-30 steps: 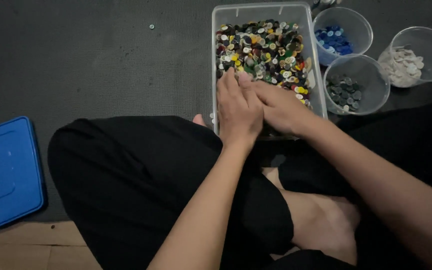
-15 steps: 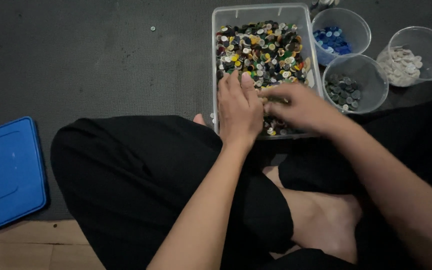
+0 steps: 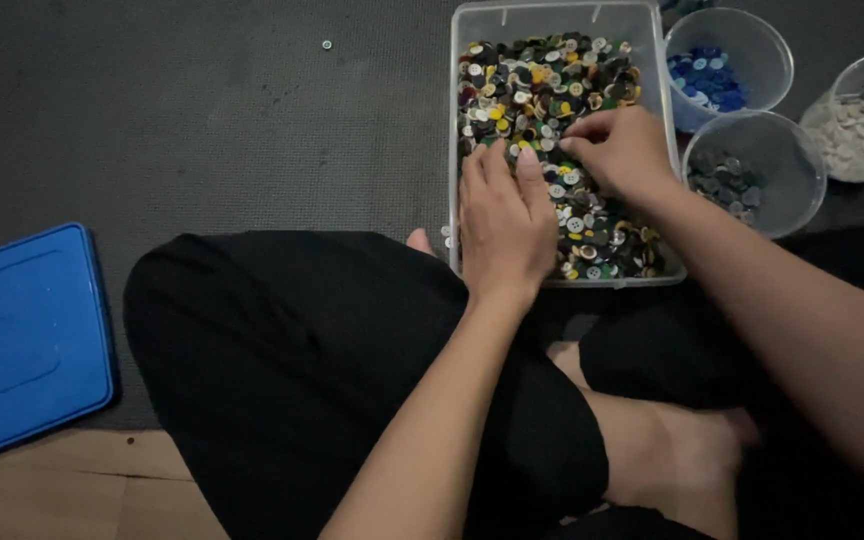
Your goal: Sorting various types and colors of buttons from a large plastic bin into several smaller containers.
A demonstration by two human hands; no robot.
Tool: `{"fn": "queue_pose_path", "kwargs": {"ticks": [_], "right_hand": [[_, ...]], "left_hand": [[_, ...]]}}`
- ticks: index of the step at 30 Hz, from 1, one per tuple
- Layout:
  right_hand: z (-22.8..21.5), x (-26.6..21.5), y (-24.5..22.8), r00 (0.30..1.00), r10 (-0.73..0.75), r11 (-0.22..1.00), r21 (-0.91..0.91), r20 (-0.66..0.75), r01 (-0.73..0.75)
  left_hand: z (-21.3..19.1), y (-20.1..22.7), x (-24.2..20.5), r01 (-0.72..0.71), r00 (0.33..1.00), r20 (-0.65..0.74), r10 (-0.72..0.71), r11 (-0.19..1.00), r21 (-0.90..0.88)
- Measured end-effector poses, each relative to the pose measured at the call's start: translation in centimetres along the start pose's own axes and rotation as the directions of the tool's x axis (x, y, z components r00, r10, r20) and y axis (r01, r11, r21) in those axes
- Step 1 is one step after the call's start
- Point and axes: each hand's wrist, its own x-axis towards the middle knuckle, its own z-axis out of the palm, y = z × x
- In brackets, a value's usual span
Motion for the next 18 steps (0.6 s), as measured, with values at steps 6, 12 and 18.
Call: {"fn": "queue_pose_path", "kwargs": {"ticks": [6,12,18], "right_hand": [[0.3,0.4,-0.9,1.0,0.014,0.991,0.134,-0.023,-0.011],[1.3,1.7,-0.4,0.997,0.064,0.993,0.102,-0.041,-0.059],[-0.4,-0.2,-2.9,0.998,0.061,0.991,0.124,-0.021,-0.058]], "left_hand": [[-0.2,0.5,0.0,0.04,0.999,0.031,-0.04,0.999,0.018],[0.1,0.4,0.1,0.056,0.997,0.042,-0.057,0.998,0.024],[0.4,-0.1,0.0,-0.008,1.0,-0.016,0.009,0.999,0.051]]}}
